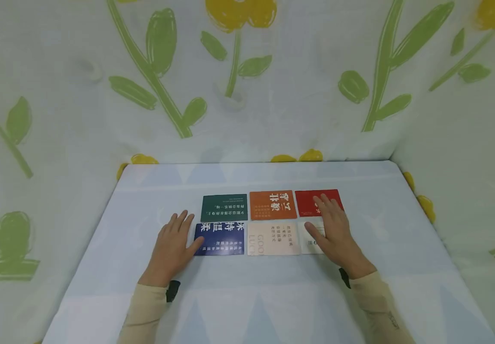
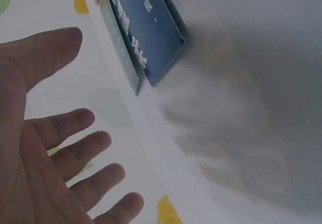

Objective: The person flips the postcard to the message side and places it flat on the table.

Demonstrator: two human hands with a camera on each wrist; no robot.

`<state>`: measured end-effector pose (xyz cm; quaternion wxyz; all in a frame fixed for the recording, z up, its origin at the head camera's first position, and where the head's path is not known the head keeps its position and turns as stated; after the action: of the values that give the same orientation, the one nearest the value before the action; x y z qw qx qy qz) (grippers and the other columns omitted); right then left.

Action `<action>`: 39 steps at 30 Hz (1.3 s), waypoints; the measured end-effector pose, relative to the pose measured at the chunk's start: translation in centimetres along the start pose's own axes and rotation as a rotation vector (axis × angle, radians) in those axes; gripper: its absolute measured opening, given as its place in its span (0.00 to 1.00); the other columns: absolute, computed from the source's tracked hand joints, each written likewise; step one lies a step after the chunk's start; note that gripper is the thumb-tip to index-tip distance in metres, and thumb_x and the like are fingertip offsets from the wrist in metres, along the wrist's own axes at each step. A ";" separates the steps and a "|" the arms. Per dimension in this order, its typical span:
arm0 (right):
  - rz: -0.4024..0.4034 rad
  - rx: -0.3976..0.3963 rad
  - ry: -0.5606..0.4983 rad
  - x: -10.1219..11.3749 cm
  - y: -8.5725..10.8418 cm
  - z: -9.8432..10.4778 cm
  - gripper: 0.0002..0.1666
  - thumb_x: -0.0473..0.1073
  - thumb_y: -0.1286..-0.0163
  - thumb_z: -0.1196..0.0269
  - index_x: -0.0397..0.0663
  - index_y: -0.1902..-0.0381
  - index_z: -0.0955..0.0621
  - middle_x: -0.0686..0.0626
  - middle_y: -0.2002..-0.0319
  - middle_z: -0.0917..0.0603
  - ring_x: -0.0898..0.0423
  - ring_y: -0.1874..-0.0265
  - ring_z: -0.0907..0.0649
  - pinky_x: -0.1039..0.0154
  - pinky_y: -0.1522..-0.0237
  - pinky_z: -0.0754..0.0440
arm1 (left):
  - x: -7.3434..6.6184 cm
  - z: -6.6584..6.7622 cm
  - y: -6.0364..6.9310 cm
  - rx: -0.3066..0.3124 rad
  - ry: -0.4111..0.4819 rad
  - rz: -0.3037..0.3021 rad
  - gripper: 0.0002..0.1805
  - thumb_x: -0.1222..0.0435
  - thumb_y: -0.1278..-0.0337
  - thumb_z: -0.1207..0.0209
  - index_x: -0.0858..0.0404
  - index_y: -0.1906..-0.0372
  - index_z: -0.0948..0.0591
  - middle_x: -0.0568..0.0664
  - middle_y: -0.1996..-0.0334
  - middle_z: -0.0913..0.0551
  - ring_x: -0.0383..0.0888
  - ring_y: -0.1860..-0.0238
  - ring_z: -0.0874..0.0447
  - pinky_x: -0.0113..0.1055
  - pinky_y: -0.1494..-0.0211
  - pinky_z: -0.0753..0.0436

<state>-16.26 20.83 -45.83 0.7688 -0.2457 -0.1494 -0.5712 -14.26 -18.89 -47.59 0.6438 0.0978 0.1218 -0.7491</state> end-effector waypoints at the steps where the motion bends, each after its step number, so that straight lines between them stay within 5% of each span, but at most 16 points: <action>1: 0.007 0.010 -0.002 0.3 -0.2 -0.2 0.51 0.50 0.32 0.32 0.44 0.20 0.45 0.35 0.22 0.46 0.33 0.24 0.50 0.28 0.30 0.53 | 0.1 0.0 0.0 0.008 0.012 -0.002 0.41 0.50 0.34 0.37 0.67 0.25 0.36 0.64 0.24 0.40 0.67 0.23 0.48 0.63 0.26 0.43; 18: 0.066 0.263 0.041 5.8 -3.2 -6.0 0.58 0.58 0.37 0.29 0.44 0.20 0.45 0.42 0.22 0.41 0.38 0.24 0.45 0.36 0.26 0.50 | 1.5 -0.7 -1.0 0.146 0.040 -0.088 0.48 0.53 0.44 0.28 0.69 0.25 0.37 0.64 0.26 0.35 0.68 0.26 0.42 0.61 0.26 0.41; 25: 0.152 0.345 0.055 8.0 -3.7 -8.6 0.55 0.59 0.35 0.30 0.46 0.20 0.43 0.44 0.23 0.39 0.41 0.25 0.41 0.39 0.26 0.48 | 1.6 -1.0 -1.6 0.204 0.031 -0.069 0.51 0.50 0.47 0.26 0.68 0.24 0.37 0.64 0.27 0.33 0.68 0.26 0.42 0.62 0.26 0.42; 39: 0.186 0.450 0.152 11.4 -4.5 -12.3 0.54 0.60 0.38 0.28 0.48 0.22 0.38 0.44 0.28 0.30 0.41 0.31 0.34 0.40 0.28 0.42 | 1.6 -1.5 -1.6 0.223 0.049 -0.065 0.51 0.52 0.51 0.24 0.67 0.25 0.35 0.62 0.28 0.31 0.67 0.26 0.41 0.62 0.26 0.42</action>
<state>-17.74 3.85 -49.30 0.8625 -0.0374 -0.1915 -0.4669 -16.09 -19.70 -49.41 0.6010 0.1830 0.0565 -0.7759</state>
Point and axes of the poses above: each hand's wrist, its own y-axis away from the middle knuckle, its own z-axis out of the back of the hand, x = y × z, the point moved 5 cm from there along -y, towards the middle knuckle
